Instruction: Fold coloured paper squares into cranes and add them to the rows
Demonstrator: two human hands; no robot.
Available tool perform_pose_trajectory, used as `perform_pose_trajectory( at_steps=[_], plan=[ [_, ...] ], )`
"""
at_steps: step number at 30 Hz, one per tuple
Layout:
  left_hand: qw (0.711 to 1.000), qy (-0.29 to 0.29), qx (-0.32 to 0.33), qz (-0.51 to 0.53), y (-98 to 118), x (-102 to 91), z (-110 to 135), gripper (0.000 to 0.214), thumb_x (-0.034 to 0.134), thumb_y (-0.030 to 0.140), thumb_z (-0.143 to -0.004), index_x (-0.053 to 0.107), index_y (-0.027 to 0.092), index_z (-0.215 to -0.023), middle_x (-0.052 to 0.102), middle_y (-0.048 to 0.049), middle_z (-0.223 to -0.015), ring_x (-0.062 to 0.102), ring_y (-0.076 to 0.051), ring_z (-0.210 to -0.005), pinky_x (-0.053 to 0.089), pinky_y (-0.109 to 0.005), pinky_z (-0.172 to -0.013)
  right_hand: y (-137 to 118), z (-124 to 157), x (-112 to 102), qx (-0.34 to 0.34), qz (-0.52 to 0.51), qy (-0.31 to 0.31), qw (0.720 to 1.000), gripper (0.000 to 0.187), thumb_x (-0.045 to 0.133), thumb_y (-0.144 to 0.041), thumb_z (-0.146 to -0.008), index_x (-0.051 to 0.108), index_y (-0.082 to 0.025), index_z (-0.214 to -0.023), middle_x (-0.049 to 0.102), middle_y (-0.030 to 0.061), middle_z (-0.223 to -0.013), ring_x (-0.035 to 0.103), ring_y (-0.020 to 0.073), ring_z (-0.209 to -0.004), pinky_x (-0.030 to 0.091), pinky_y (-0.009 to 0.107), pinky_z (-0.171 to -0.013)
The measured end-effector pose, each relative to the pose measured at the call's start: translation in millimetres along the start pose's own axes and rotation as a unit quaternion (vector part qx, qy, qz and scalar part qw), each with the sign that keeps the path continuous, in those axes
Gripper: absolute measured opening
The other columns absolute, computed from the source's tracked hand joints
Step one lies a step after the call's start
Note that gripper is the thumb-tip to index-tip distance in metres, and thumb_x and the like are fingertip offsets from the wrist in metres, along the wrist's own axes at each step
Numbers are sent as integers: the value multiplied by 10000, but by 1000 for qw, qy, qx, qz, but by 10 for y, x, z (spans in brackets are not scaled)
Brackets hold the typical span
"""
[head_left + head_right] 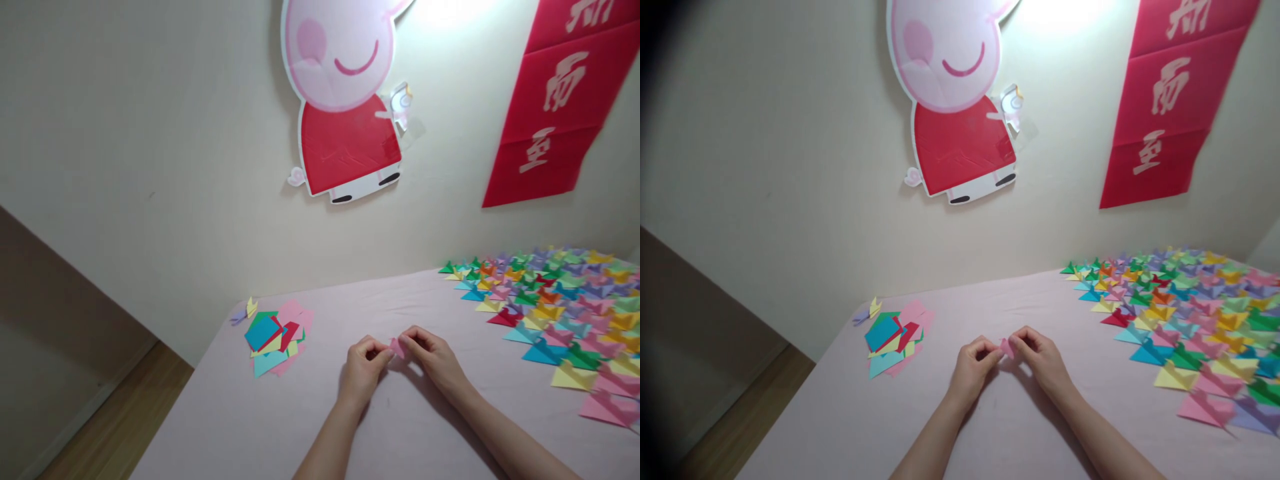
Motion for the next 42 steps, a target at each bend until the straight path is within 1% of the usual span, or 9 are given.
perform_pose_trajectory(
  at_steps=[5, 8, 11, 17, 24, 28, 33, 36, 42],
  plan=[
    [1000, 16, 6, 21, 9, -19, -17, 250, 686, 385, -746, 666, 162, -635, 520, 20, -671, 456, -132, -648, 346, -256, -622, -32, -20, 28, -5, -7, -8, 1000, 441, 700, -642, -700, 670, -204, -673, 622, 9, -631, 541, 180, -618, 458, 321, -587],
    [999, 23, 7, 30, 6, -10, -26, 264, 682, 398, -757, 662, 159, -647, 525, 18, -686, 462, -132, -651, 349, -254, -625, -20, -16, 41, -7, -1, -15, 1000, 466, 692, -656, -704, 648, -197, -638, 601, 1, -608, 521, 167, -598, 441, 308, -575],
    [999, 28, 4, 37, -8, 6, -30, 284, 679, 429, -773, 664, 161, -677, 553, 13, -704, 479, -138, -671, 364, -255, -650, 4, -10, 43, -12, 8, -2, 1000, 488, 682, -666, -713, 617, -195, -604, 567, -8, -585, 494, 156, -580, 414, 291, -557],
    [998, 39, -9, 44, -66, 5, -38, 294, 662, 453, -791, 660, 163, -742, 548, 26, -685, 461, -132, -651, 355, -251, -637, 5, -7, 40, -36, 1, 27, 999, 451, 694, -656, -717, 650, -207, -719, 619, 14, -689, 556, 184, -650, 462, 304, -616],
    [999, 29, -6, 43, -61, -2, -49, 348, 676, 506, -771, 696, 158, -768, 584, 2, -725, 478, -144, -676, 364, -252, -642, -64, 28, 60, -55, 9, -20, 998, 394, 644, -604, -783, 694, -217, -737, 659, 30, -729, 585, 213, -719, 484, 327, -689],
    [999, 18, 5, 42, -35, -6, -46, 359, 685, 521, -762, 700, 164, -729, 587, -6, -743, 488, -149, -693, 374, -253, -650, -91, 23, 49, -38, -10, -12, 999, 422, 660, -636, -740, 709, -217, -730, 661, 32, -707, 586, 220, -701, 499, 334, -685],
    [999, 16, 13, 46, -45, 3, -56, 327, 693, 489, -762, 693, 167, -704, 584, -3, -723, 487, -152, -685, 370, -258, -641, -29, 5, 53, -23, -27, -31, 999, 409, 716, -618, -705, 704, -212, -751, 670, 39, -737, 593, 214, -701, 495, 315, -642],
    [999, 18, 18, 48, -54, 4, -67, 320, 683, 487, -778, 696, 169, -745, 601, -8, -754, 503, -162, -721, 383, -268, -682, 28, 9, 61, -39, 1, -18, 999, 382, 729, -580, -715, 703, -212, -814, 644, 22, -710, 568, 190, -645, 469, 292, -587],
    [999, -10, 15, 48, -59, 8, -57, 406, 583, 538, -858, 677, 163, -734, 593, -13, -734, 516, -164, -718, 400, -271, -684, 51, 22, 49, -127, 119, -15, 985, 289, 641, -497, -836, 687, -229, -740, 652, 41, -731, 602, 207, -679, 481, 300, -634]
  ],
)
Point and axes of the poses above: each hand's wrist, its own z-axis away from the middle knuckle, its own x-axis out of the palm, y = z × x, the point moved 1 cm from there along -z, towards the middle knuckle
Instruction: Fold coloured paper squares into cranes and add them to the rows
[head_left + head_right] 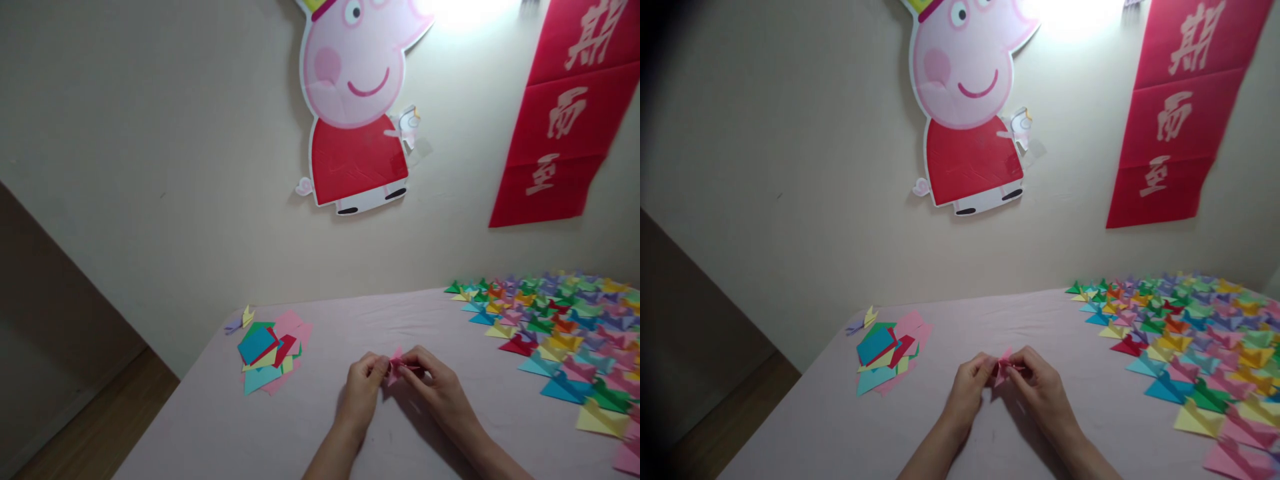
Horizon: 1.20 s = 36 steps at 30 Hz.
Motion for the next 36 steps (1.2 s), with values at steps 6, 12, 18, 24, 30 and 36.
perform_pose_trajectory(
  at_steps=[6, 12, 18, 24, 30, 36],
  plan=[
    [999, 28, -21, -34, -49, 69, -43, 160, 624, 305, -802, 728, 184, -816, 681, -32, -817, 600, -197, -793, 444, -292, -747, -11, 35, -42, -26, 119, -19, 992, 237, 554, -408, -885, 635, -257, -721, 631, 42, -729, 584, 216, -688, 458, 310, -625],
    [993, 58, -32, -102, -31, 140, -132, 178, 551, 261, -843, 709, 217, -912, 679, -20, -875, 590, -189, -766, 434, -297, -716, 3, -675, -643, -40, 429, -62, 900, 231, 595, -359, -831, 669, -245, -644, 680, 55, -705, 563, 239, -747, 386, 325, -668],
    [984, 44, -23, -172, 12, 173, -109, 193, 538, 159, -826, 701, 259, -854, 655, 5, -891, 553, -172, -737, 404, -283, -678, 263, -1801, -1369, 98, 593, 9, 799, 206, 650, -309, -794, 779, -178, -702, 691, 163, -704, 537, 339, -883, 290, 379, -692],
    [984, 44, -41, -169, 29, 177, -97, 210, 537, 123, -815, 691, 265, -833, 651, 9, -883, 554, -169, -728, 404, -270, -641, 600, -2132, -1398, 164, 634, -15, 756, 317, 572, -306, -881, 786, -77, -830, 700, 242, -880, 466, 345, -1050, 214, 425, -752],
    [982, 41, -44, -182, 149, 181, -74, 242, 499, 83, -827, 675, 248, -843, 652, 22, -898, 587, -155, -828, 429, -248, -704, 752, -2134, -1385, 222, 660, -39, 717, 207, 597, -247, -819, 746, -120, -753, 701, 194, -865, 457, 342, -1032, 210, 424, -796],
    [979, 38, -41, -194, 136, 181, -69, 242, 510, 75, -819, 673, 253, -840, 650, 31, -890, 596, -148, -847, 435, -245, -726, 805, -2096, -1346, 233, 665, -53, 708, 257, 560, -296, -857, 736, -120, -795, 696, 208, -891, 446, 343, -1045, 177, 417, -784]
  ],
)
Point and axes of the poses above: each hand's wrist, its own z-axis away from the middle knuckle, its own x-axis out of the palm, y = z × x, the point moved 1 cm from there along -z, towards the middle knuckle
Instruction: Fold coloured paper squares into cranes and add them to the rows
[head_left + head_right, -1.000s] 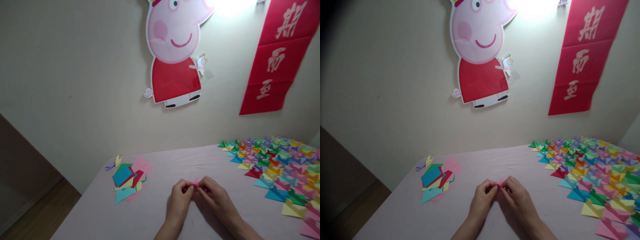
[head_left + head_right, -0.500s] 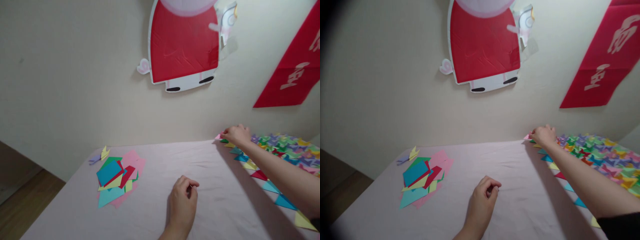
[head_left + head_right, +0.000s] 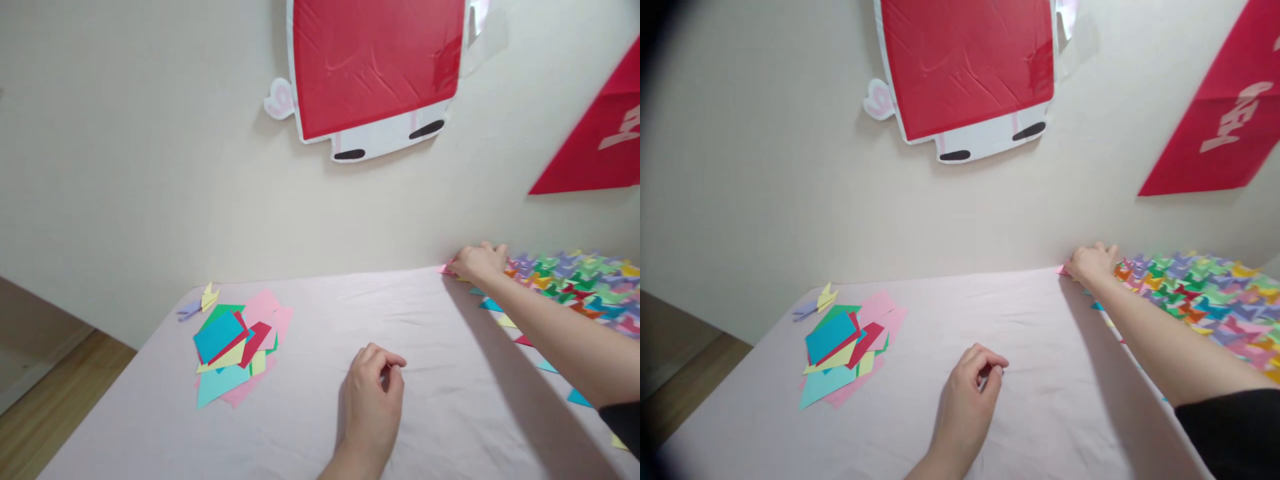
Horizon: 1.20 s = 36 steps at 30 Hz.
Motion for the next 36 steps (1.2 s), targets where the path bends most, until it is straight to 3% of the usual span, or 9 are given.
perform_pose_trajectory(
  at_steps=[12, 19, 22, 26, 29, 31, 33, 35, 36],
  plan=[
    [1000, -2, 2, -7, -7, 1, -6, 239, 510, 81, -819, 672, 255, -843, 650, 29, -891, 601, -153, -866, 436, -250, -743, 9, 42, -19, 2, -21, 2, 1000, 333, 562, -364, -866, 748, -92, -821, 689, 234, -930, 428, 339, -1054, 144, 411, -751],
    [1000, 3, 15, -3, -33, 9, -2, 238, 501, 89, -827, 670, 256, -846, 649, 27, -893, 600, -151, -855, 437, -250, -744, -6, 181, -75, -8, -53, 30, 998, 261, 608, -302, -808, 721, -129, -649, 692, 207, -823, 463, 309, -958, 179, 402, -737],
    [1000, 5, 20, -3, -37, 7, -3, 237, 503, 84, -823, 670, 252, -842, 647, 28, -888, 601, -147, -847, 437, -250, -743, -4, 203, -249, -9, -74, 56, 996, 286, 625, -349, -802, 741, -127, -666, 683, 204, -805, 465, 322, -950, 194, 409, -736],
    [1000, 11, 25, -1, -43, 13, -1, 241, 508, 75, -819, 673, 250, -839, 645, 29, -880, 598, -145, -836, 434, -251, -740, 55, 267, -697, -13, -117, 118, 986, 357, 566, -398, -859, 784, -115, -855, 662, 200, -799, 460, 369, -995, 227, 437, -760],
    [999, 15, 29, -5, -44, 15, -4, 235, 509, 80, -827, 675, 247, -839, 644, 26, -879, 595, -147, -827, 433, -255, -733, 34, 573, -969, -37, -163, 181, 969, 376, 470, -380, -921, 750, -149, -1023, 655, 184, -952, 452, 371, -1044, 280, 452, -804],
    [999, 15, 32, -2, -47, 14, -9, 232, 505, 82, -834, 672, 242, -849, 643, 22, -888, 594, -148, -819, 435, -256, -732, -70, 970, -980, -79, -197, 204, 956, 320, 472, -337, -924, 719, -191, -1065, 646, 140, -1025, 483, 327, -1023, 333, 432, -841],
    [999, 13, 40, 3, -57, 13, -15, 232, 494, 78, -840, 663, 234, -868, 640, 13, -908, 593, -150, -823, 440, -259, -745, -255, 1472, -831, -172, -233, 194, 937, 185, 553, -326, -883, 714, -246, -926, 658, 59, -963, 539, 249, -942, 395, 367, -865],
    [999, 18, 49, 4, -73, 10, -21, 250, 475, 56, -837, 646, 225, -903, 631, 0, -943, 589, -153, -848, 445, -262, -778, -477, 1977, -581, -313, -343, 161, 871, 126, 550, -259, -867, 671, -238, -893, 650, 61, -938, 559, 245, -920, 436, 379, -858],
    [998, 23, 54, 2, -81, 8, -24, 267, 465, 42, -831, 634, 221, -934, 623, -9, -973, 586, -156, -871, 445, -265, -801, -579, 2189, -440, -344, -382, 136, 847, 125, 533, -234, -868, 653, -242, -903, 646, 61, -944, 562, 245, -923, 452, 378, -839]
  ],
)
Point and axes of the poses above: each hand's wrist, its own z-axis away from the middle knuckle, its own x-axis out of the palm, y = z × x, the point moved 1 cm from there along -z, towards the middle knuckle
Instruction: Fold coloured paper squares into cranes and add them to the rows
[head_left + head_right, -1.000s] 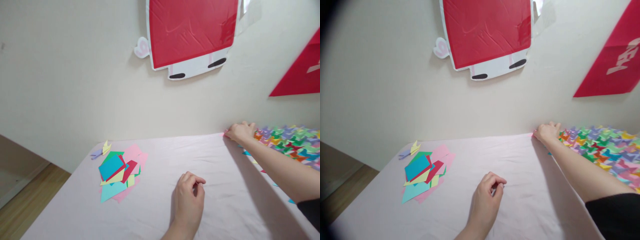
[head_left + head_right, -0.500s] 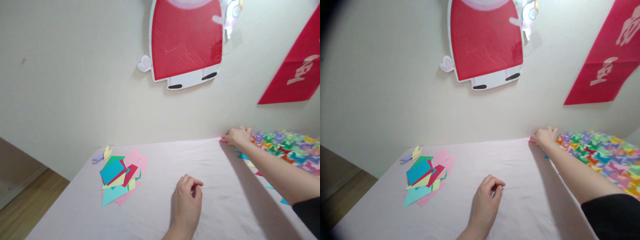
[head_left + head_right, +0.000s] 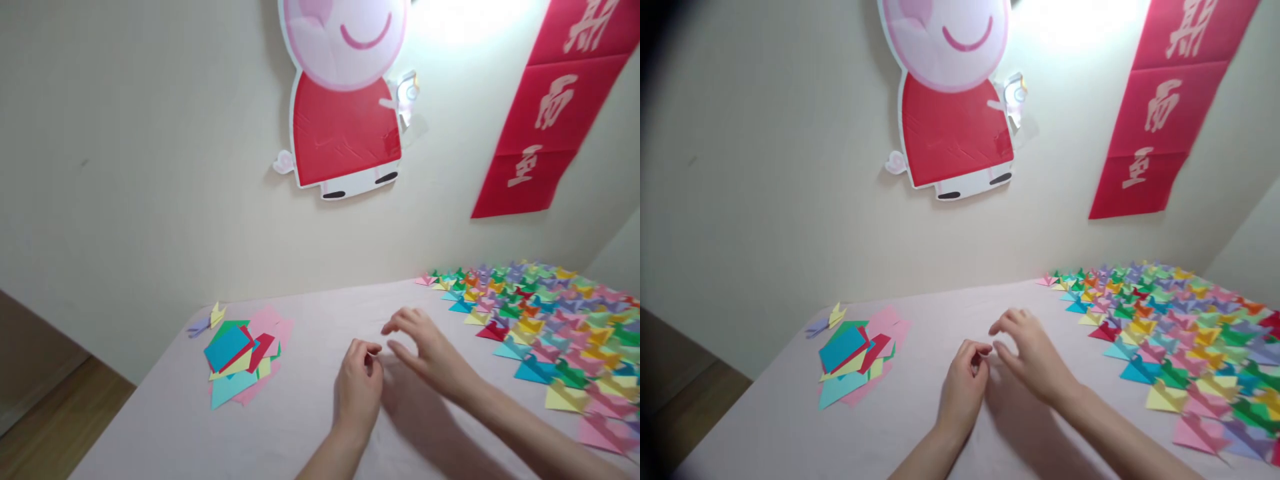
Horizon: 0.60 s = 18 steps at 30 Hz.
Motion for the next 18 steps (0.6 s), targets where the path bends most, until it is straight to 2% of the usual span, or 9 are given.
perform_pose_trajectory(
  at_steps=[2, 3, 5, 9, 18],
  plan=[
    [1000, 17, 2, -5, -10, -4, 0, 329, 449, 13, -816, 602, 214, -1025, 602, -27, -1048, 577, -160, -921, 445, -271, -841, -140, 273, 302, 9, -74, -30, 997, 141, 490, -207, -878, 626, -241, -894, 642, 65, -950, 571, 240, -927, 465, 371, -818],
    [1000, 26, -1, -6, -9, -5, 3, 361, 441, 1, -811, 584, 209, -1069, 589, -37, -1082, 571, -161, -940, 444, -274, -859, -166, 367, 412, 23, -104, -38, 994, 125, 483, -235, -885, 603, -236, -851, 639, 58, -899, 579, 229, -868, 473, 355, -778],
    [999, 40, -10, -4, 1, -4, 13, 404, 427, -19, -806, 553, 199, -1122, 568, -51, -1124, 563, -159, -957, 444, -274, -880, -150, 479, 549, 82, -160, -47, 982, 172, 416, -287, -932, 552, -236, -839, 624, 30, -811, 575, 194, -737, 473, 310, -686],
    [999, 47, -13, -3, 25, 10, 31, 421, 437, -36, -792, 558, 209, -1112, 568, -45, -1130, 559, -157, -951, 452, -269, -864, -23, 506, 611, 109, -204, -72, 970, 299, 407, -410, -939, 486, -237, -709, 571, -4, -673, 530, 174, -634, 436, 278, -611],
    [998, 48, -44, 17, 74, 0, 46, 445, 462, -60, -739, 581, 189, -1088, 567, -47, -1094, 564, -148, -926, 466, -239, -811, 117, 454, 638, 135, -258, -64, 954, 425, 440, -579, -878, 513, -236, -637, 561, 8, -641, 545, 194, -635, 467, 276, -610]
  ],
)
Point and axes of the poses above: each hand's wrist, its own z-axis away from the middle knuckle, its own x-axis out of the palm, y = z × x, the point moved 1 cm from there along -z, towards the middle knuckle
